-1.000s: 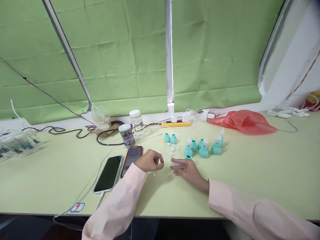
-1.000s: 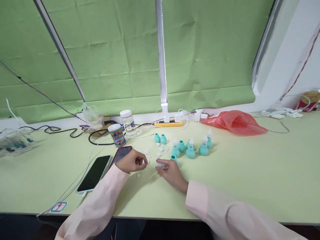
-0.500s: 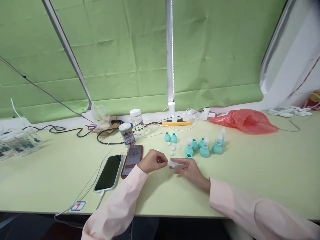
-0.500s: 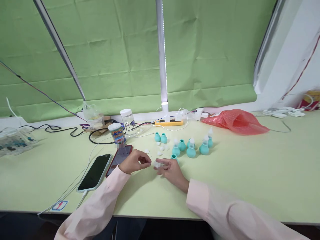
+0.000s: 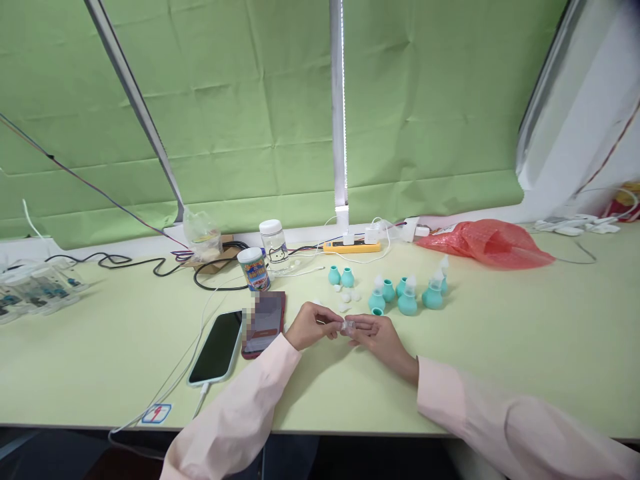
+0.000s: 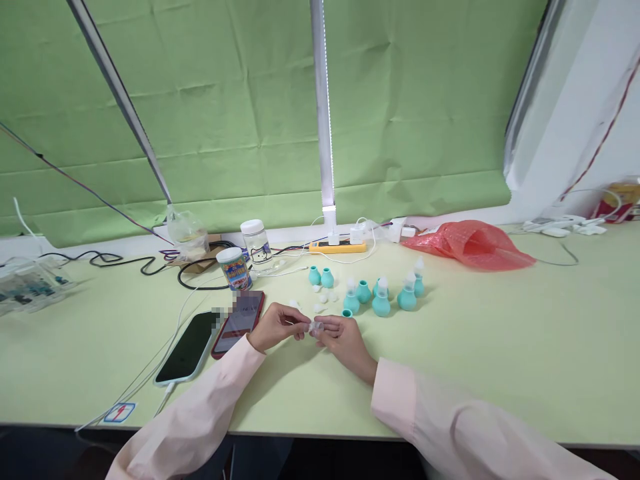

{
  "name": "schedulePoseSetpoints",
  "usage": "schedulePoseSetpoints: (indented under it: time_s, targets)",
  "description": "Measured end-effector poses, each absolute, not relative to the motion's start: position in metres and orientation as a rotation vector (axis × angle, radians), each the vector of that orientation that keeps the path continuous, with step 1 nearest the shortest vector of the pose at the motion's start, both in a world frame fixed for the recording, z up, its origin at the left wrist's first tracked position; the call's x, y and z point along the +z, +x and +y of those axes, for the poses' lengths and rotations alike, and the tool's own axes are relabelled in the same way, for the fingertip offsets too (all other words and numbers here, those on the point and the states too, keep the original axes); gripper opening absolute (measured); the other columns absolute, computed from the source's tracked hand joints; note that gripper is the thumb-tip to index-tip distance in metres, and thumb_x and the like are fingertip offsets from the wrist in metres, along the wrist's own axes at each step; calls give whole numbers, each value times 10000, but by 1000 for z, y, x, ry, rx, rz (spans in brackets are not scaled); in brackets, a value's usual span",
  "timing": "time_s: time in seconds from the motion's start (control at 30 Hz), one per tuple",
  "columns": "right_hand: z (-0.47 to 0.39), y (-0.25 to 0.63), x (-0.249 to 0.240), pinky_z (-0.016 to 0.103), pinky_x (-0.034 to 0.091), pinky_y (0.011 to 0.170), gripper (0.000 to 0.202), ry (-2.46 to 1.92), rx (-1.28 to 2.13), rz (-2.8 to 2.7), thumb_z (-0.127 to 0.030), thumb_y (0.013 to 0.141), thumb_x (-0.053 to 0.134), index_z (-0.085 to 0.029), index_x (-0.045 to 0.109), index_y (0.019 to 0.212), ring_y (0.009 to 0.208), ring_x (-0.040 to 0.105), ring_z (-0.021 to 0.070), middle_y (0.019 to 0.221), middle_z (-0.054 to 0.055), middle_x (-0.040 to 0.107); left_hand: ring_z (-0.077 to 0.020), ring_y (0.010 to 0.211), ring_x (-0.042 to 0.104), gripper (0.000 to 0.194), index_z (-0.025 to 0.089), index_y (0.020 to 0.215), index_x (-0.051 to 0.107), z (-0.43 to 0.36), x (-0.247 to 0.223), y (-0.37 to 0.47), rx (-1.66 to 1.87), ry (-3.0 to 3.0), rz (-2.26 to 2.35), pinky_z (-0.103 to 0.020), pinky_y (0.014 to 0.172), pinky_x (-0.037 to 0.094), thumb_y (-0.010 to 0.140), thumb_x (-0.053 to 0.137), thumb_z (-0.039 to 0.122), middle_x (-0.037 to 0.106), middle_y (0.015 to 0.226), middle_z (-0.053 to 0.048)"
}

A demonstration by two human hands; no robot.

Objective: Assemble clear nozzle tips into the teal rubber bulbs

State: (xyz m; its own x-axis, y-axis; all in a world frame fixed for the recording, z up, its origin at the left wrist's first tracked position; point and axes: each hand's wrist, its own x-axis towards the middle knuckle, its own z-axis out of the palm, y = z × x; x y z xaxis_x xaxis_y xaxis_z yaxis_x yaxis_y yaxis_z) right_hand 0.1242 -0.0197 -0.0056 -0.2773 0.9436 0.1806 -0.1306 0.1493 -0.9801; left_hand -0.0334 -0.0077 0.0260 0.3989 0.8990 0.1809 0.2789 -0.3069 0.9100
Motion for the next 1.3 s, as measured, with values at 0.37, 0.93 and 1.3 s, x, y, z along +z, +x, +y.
schedulePoseSetpoints:
  time_s: [0.37,0.93,1.3]
  targets:
    - [-23,122,-3,337,506,564,395,-856,1387,-1399,-412,587,575,-119,579,852,659,603,210,739,89,628,-74,501,481,182,115,708,609,-11,25,-31,1067,2158,1093,-162,432,380,661,501,254,560,586,-36]
    - [-23,123,-2,328,512,524,321,-833,1353,-1390,-370,635,553,-119,554,835,620,604,200,680,70,631,-147,689,495,219,160,853,528,-17,20,-30,1055,3017,1033,-244,556,404,660,473,247,535,735,-68]
    - [-28,124,1,318,514,539,290,-741,1310,-1436,-342,663,533,-154,521,883,626,599,179,685,50,632,-99,571,503,80,141,684,528,-18,12,-20,1402,2634,939,-210,512,432,632,513,200,561,621,-37]
